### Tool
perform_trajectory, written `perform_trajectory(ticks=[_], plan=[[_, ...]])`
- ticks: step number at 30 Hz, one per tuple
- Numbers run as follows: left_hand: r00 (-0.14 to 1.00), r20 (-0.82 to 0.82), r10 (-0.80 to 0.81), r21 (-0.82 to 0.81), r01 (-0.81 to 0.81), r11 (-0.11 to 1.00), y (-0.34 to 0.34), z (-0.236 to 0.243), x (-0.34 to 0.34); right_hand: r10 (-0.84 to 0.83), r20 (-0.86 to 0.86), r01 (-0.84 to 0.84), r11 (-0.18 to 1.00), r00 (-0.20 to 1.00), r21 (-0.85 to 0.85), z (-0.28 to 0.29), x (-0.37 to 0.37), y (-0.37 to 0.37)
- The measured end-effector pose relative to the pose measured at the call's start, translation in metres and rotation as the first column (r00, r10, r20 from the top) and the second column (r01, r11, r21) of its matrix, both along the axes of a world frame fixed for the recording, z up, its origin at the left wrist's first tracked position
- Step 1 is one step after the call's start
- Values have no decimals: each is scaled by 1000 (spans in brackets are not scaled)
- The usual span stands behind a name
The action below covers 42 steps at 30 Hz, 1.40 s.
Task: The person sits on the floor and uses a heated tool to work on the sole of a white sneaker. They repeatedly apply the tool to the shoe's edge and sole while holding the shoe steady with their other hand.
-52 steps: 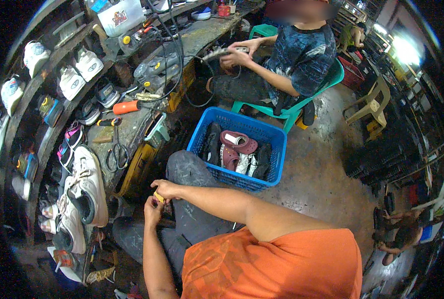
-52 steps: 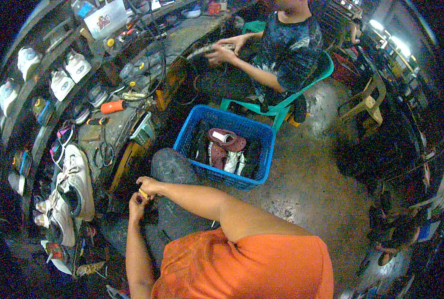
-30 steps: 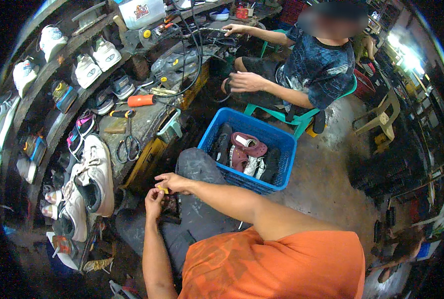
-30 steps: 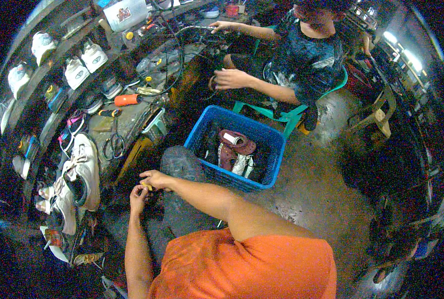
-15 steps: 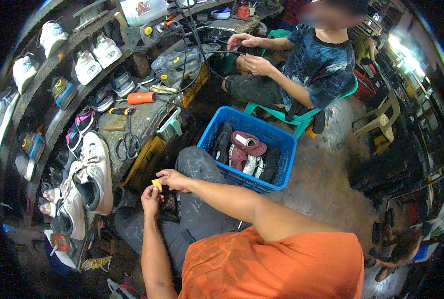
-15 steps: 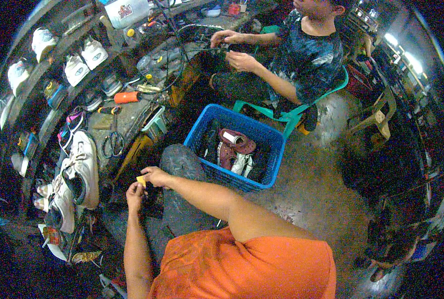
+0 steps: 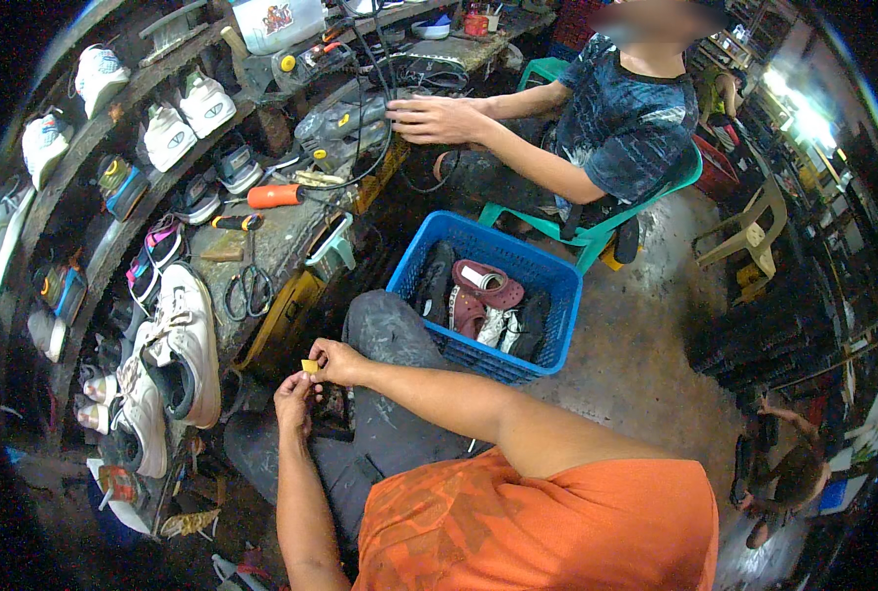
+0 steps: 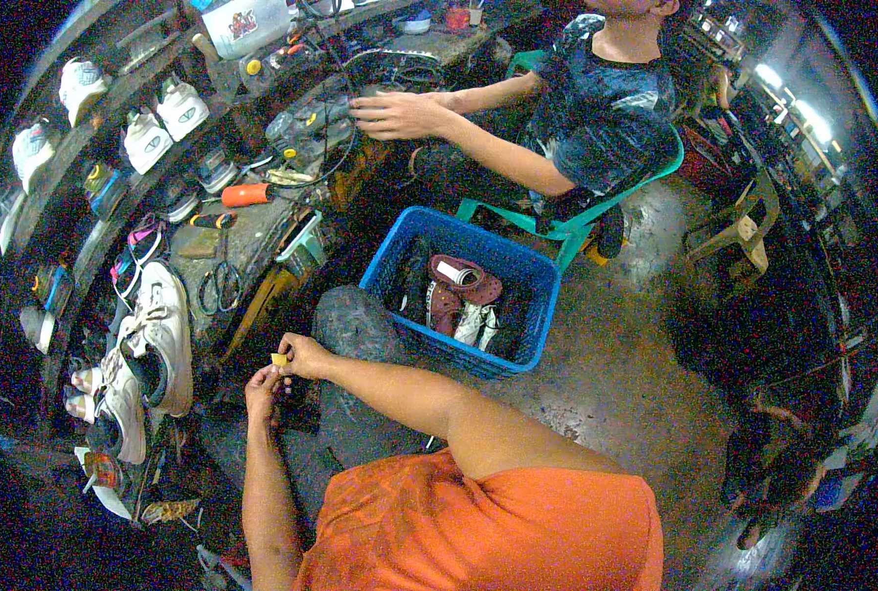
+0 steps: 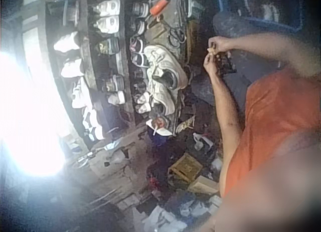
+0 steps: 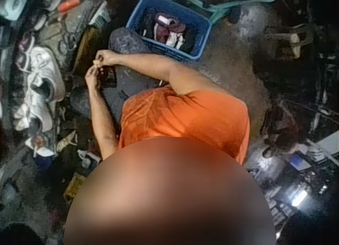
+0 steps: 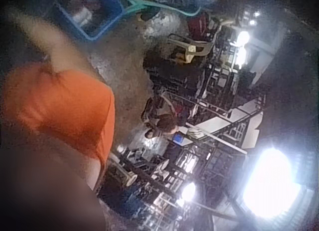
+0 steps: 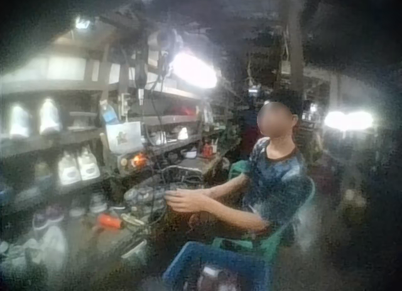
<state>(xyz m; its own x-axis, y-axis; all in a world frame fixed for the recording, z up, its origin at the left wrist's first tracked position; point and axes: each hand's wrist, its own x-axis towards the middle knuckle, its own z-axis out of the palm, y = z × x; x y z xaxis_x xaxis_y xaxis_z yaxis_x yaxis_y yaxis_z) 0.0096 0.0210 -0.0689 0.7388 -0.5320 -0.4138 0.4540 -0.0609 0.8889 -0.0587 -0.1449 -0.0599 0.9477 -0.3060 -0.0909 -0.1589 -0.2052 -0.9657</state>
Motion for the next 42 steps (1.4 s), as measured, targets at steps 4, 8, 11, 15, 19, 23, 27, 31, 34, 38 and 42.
perform_trajectory(ticks=[4, 8, 11, 15, 19, 23, 27, 31, 34, 38, 42], plan=[[993, -115, 33, -114, -46, 992, 3, 7, -1, -76, 67, 79, 996, 995, -44, 0, 1, -2], [991, -135, 27, -147, -47, 988, 4, 13, -2, -51, -122, 71, 984, 991, 166, 1, 5, -6], [992, -126, -9, -154, -10, 988, 4, 16, -3, -26, -144, 59, 971, 989, 230, 0, 7, -7], [984, -156, -83, -252, 41, 967, 4, 17, -5, -4, -120, 37, 961, 993, 274, 0, 7, -8], [977, -176, -117, -267, 67, 961, 5, 16, -4, 28, -45, -17, 977, 999, 214, 2, 5, -7], [975, -190, -114, -269, 60, 961, 5, 18, -4, 72, 33, -76, 987, 997, 144, 7, 3, -7], [971, -223, -87, -241, 32, 970, 4, 24, -7, 78, 0, -77, 988, 997, 134, 14, 1, -8], [982, -181, -51, -217, 11, 976, 3, 32, -9, 144, -5, -139, 961, 990, 241, 11, 0, -9], [982, -190, -12, -182, -23, 983, 4, 36, -10, 176, 101, -187, 976, 979, 114, 4, -2, -2], [982, -186, -43, -200, 5, 980, 4, 35, -10, 171, 89, -178, 981, 981, 75, 2, -2, 4], [969, -240, -61, -236, 3, 972, 4, 31, -7, 162, 88, -169, 983, 983, 78, 8, -6, 3]])
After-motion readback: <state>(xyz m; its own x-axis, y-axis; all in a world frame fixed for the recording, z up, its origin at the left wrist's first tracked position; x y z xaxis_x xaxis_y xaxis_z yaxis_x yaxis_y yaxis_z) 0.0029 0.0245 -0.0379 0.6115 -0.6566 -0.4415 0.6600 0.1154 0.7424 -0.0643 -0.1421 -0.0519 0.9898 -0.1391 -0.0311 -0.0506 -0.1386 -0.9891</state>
